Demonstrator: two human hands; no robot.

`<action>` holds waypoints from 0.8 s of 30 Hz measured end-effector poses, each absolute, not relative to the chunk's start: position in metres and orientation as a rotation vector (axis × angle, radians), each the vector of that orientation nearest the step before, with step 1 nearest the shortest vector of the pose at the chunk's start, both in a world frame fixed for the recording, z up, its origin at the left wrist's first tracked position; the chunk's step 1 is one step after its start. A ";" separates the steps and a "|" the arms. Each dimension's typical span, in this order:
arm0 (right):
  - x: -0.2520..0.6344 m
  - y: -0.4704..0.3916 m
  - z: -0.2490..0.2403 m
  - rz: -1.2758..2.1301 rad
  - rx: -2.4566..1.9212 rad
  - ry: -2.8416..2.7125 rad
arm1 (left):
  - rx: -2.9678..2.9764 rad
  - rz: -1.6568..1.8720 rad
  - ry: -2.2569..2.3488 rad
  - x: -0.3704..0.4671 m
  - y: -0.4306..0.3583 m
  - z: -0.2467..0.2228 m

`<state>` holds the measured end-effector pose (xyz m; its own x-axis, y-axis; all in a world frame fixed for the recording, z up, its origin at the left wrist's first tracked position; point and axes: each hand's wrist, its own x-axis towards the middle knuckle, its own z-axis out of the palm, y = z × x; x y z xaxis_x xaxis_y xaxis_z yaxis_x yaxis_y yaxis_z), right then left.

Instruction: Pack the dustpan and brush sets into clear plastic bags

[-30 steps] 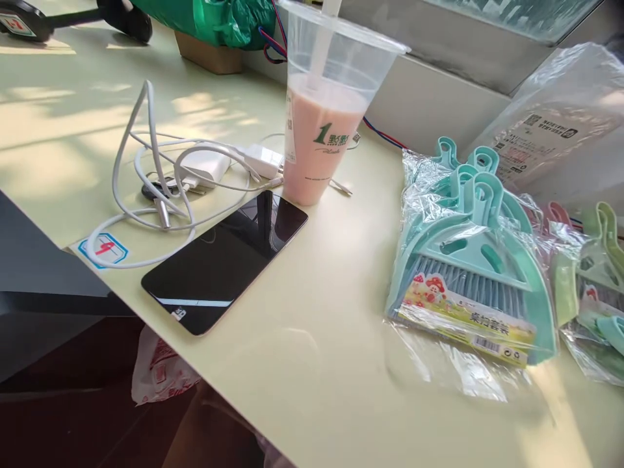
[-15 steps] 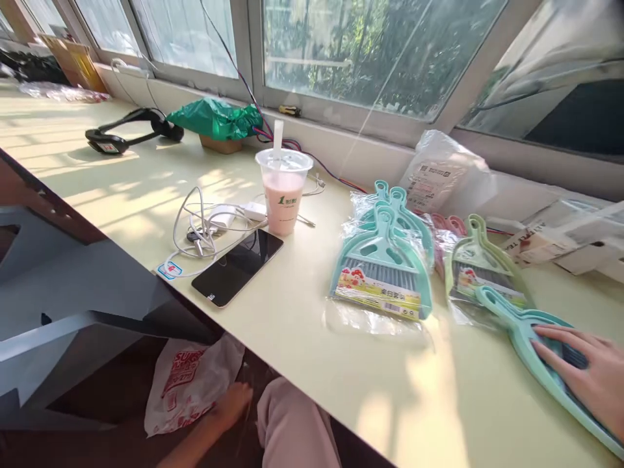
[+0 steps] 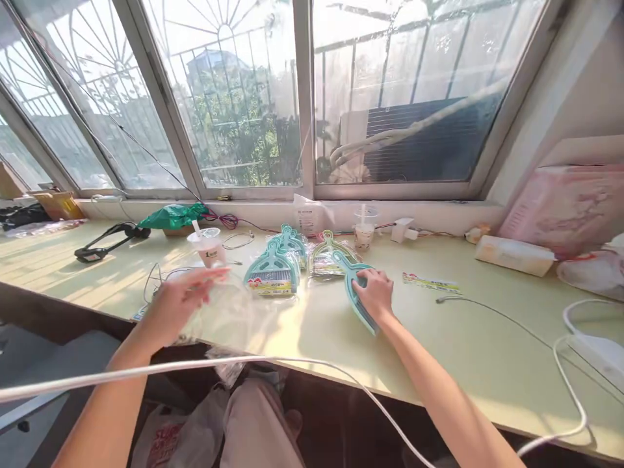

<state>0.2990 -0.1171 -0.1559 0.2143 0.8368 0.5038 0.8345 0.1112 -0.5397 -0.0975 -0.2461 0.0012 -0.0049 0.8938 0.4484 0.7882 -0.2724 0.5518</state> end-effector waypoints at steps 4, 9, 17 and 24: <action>0.300 -0.124 -0.151 0.018 -1.678 -1.667 | 2.370 1.503 2.030 -0.041 -0.199 0.064; 0.303 -0.123 -0.153 0.000 -1.680 -1.707 | 2.637 1.324 2.040 0.019 -0.120 0.033; 0.309 -0.119 -0.151 0.007 -1.678 -1.578 | 2.478 0.728 1.900 0.033 -0.054 -0.082; 0.304 -0.117 -0.146 -0.005 -1.653 -1.459 | 2.248 1.345 1.319 0.106 -0.064 -0.079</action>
<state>0.3043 -0.1174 -0.1462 0.3025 0.7883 0.5359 0.7918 0.1052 -0.6017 0.1062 -0.0636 -0.0792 0.1836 0.7771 0.6020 0.5870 -0.5779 0.5669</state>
